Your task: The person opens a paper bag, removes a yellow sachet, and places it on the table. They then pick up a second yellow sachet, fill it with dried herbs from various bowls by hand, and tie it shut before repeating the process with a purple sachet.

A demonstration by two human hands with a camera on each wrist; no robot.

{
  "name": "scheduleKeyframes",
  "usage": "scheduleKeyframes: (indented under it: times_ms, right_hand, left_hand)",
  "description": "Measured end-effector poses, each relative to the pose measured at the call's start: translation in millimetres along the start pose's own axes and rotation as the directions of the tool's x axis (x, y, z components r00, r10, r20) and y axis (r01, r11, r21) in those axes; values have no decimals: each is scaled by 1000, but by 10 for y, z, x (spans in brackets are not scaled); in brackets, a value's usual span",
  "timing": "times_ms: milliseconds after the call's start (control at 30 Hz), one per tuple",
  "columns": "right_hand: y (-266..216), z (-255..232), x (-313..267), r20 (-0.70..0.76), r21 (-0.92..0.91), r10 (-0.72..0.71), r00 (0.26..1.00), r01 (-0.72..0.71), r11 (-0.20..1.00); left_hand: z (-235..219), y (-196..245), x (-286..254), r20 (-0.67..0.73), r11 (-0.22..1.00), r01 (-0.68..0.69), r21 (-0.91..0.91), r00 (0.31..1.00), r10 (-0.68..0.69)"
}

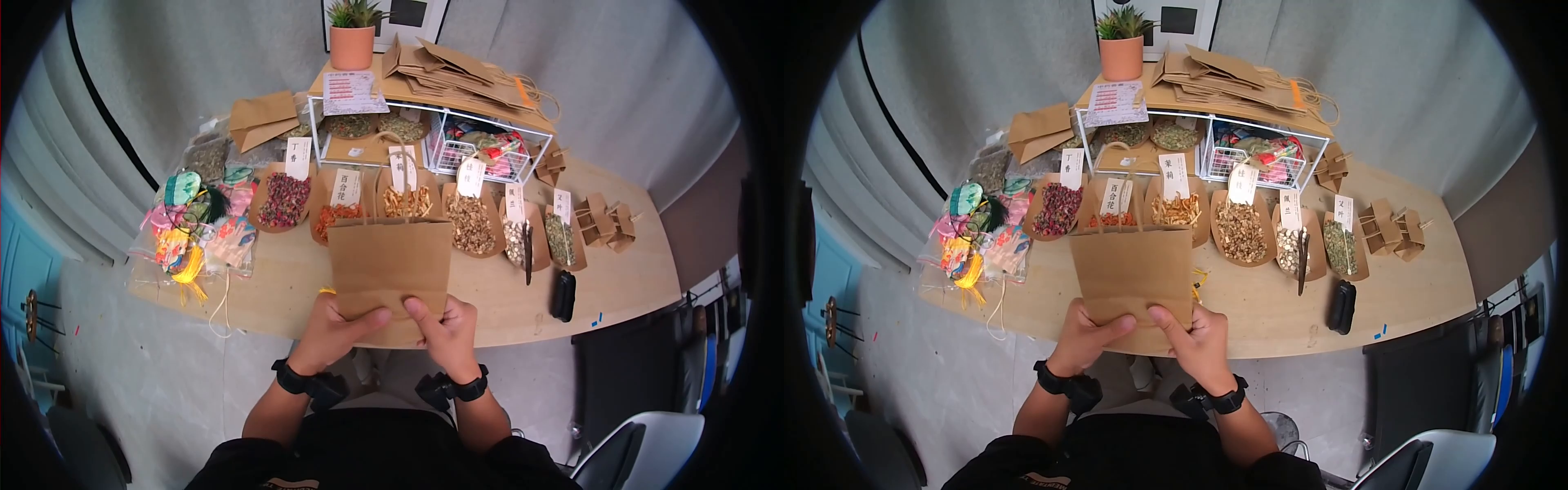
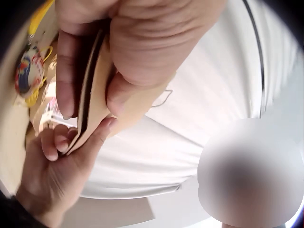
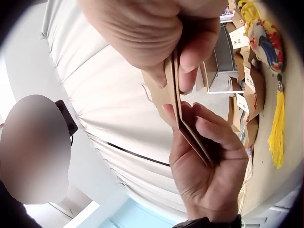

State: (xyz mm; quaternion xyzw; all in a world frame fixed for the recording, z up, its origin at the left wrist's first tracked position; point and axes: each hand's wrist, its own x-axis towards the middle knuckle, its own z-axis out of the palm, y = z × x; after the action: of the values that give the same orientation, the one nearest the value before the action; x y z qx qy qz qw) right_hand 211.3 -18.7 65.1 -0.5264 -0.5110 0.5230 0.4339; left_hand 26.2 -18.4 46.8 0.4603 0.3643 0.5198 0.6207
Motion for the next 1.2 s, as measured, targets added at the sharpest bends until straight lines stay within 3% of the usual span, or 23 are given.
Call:
scheduleKeyframes:
  times_ms: [100,200,300,400,500,600,700,800,900,1000,1100,1200]
  right_hand:
    - [183,-58,103,29,-12,-175,984,175,984]
    - [123,64,169,-139,177,-269,953,291,940]
    - [180,68,223,-202,10,-351,914,361,933]
    - [189,105,168,-268,-130,-360,894,336,933]
    - [254,128,170,-300,-56,-341,891,341,939]
    - [274,196,107,-273,-218,-451,850,402,890]
    - [400,107,84,-260,-214,-450,854,404,889]
    - [378,139,71,-263,-150,-348,900,318,936]
    - [390,203,111,-360,25,-324,875,357,934]
    - [267,19,90,-192,-79,-245,950,234,969]
    - [-230,-122,113,-164,78,-285,944,301,951]
    - [-416,-398,230,234,-98,-278,932,307,947]
  left_hand:
    - [6,109,9,12,970,-3,243,1000,0]
    - [75,19,-13,18,913,-60,404,998,57]
    - [171,-10,-32,-46,907,-107,407,989,137]
    - [114,-135,-61,-23,907,-52,418,997,68]
    - [121,-118,-53,0,901,-161,402,984,176]
    - [194,38,2,-258,961,-107,254,950,174]
    - [202,116,16,-268,765,-150,626,881,391]
    - [190,5,60,-236,733,-222,643,853,465]
    - [194,-28,100,-210,759,-269,594,858,468]
    - [144,30,128,-166,721,-325,612,838,519]
    - [-87,109,109,28,682,-230,695,956,293]
    - [-24,217,137,160,656,-367,660,921,354]
